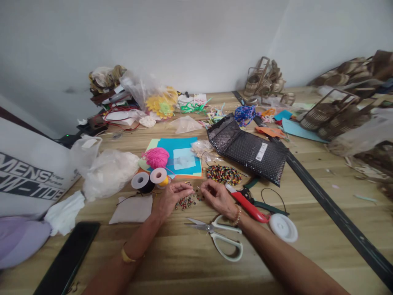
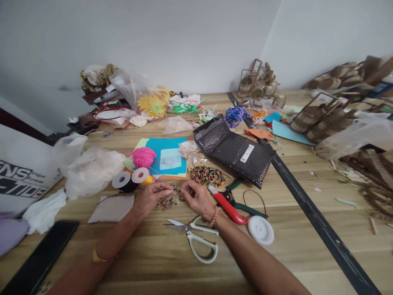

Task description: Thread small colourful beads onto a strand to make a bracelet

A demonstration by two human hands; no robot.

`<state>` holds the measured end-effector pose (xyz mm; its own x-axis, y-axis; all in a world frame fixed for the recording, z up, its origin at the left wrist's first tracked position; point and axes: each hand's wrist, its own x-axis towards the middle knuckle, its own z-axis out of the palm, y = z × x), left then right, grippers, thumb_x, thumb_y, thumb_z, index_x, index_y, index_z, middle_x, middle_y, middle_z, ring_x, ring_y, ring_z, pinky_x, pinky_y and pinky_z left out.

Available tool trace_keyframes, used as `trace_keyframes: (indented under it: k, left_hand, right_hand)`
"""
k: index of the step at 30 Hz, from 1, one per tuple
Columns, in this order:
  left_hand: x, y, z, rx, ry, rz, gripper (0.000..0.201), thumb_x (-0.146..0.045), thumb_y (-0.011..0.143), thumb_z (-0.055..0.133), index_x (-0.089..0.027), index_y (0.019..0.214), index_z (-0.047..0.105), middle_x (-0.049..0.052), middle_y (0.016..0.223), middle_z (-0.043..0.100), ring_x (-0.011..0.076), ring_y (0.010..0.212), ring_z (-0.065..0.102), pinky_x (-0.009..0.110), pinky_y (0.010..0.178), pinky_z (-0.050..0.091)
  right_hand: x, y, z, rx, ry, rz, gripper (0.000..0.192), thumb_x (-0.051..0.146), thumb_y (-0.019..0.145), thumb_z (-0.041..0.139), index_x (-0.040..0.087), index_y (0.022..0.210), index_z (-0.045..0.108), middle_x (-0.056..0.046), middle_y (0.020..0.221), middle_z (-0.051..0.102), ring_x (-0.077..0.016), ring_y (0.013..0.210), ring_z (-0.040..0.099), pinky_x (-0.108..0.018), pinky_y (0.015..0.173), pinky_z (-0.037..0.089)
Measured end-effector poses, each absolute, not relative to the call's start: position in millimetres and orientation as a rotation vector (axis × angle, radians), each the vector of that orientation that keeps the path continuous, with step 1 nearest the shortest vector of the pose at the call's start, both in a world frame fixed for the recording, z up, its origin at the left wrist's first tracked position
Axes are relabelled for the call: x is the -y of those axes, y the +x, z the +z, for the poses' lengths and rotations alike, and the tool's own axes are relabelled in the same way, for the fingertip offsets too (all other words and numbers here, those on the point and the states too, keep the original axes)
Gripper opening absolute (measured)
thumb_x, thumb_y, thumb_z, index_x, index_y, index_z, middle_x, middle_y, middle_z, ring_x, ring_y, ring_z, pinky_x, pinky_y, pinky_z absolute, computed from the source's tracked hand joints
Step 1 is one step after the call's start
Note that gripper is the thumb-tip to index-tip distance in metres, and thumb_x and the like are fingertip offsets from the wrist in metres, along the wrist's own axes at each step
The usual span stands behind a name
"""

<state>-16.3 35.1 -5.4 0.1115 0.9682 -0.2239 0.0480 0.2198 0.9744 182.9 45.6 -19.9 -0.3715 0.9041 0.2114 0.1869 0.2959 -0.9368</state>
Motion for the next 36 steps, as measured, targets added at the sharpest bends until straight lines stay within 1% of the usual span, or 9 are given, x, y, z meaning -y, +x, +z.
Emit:
trace_keyframes:
  k: [5,13,21,27,36]
  left_hand:
    - [-35.7,-18.3,-9.0,-1.265,1.17,0.915,0.023,-0.034,0.065,0.079,-0.017,0.08,0.076,0.004,0.085,0.077,0.019,0.08,0.069,0.031,0.081,0.052]
    - [-35.3,-16.9,-5.6,-1.284,1.259,0.895,0.022,-0.033,0.066,0.076,-0.017,0.081,0.076,0.005,0.085,0.077,0.0202,0.08,0.069,0.031,0.078,0.054]
    - [-32.1,-12.4,8.2,-1.288,1.35,0.879,0.014,-0.028,0.069,0.073,-0.018,0.078,0.075,0.004,0.084,0.078,0.0206,0.08,0.07,0.03,0.077,0.055]
    - [-30.4,-11.2,12.2,-1.292,1.382,0.876,0.014,-0.03,0.07,0.073,-0.018,0.077,0.075,0.004,0.082,0.077,0.0198,0.077,0.07,0.029,0.073,0.055]
    - [-31.1,-10.8,9.4,-1.278,1.361,0.914,0.011,-0.026,0.069,0.073,-0.017,0.076,0.074,0.003,0.079,0.076,0.0185,0.075,0.069,0.028,0.075,0.055]
  right_hand:
    - [-42.4,183.3,-11.9,1.824,-0.934,1.105,0.022,0.035,0.091,0.053,0.017,0.078,0.058,-0.001,0.066,0.058,-0.0124,0.059,0.05,-0.023,0.056,0.041]
    - [-40.9,184.4,-7.8,1.921,-0.92,1.075,0.022,0.033,0.091,0.053,0.018,0.078,0.059,0.0,0.066,0.057,-0.0116,0.058,0.048,-0.022,0.053,0.039]
    - [-41.0,183.8,-8.4,1.918,-0.903,1.084,0.022,0.033,0.092,0.052,0.017,0.078,0.059,-0.001,0.067,0.057,-0.0121,0.059,0.048,-0.022,0.054,0.04]
    - [-41.4,183.3,-7.6,1.926,-0.914,1.087,0.026,0.038,0.092,0.052,0.018,0.078,0.059,-0.001,0.067,0.058,-0.0128,0.061,0.049,-0.023,0.055,0.04]
    - [-41.5,183.7,-9.7,1.938,-0.913,1.087,0.022,0.033,0.092,0.052,0.017,0.078,0.059,0.0,0.067,0.057,-0.012,0.059,0.048,-0.022,0.054,0.039]
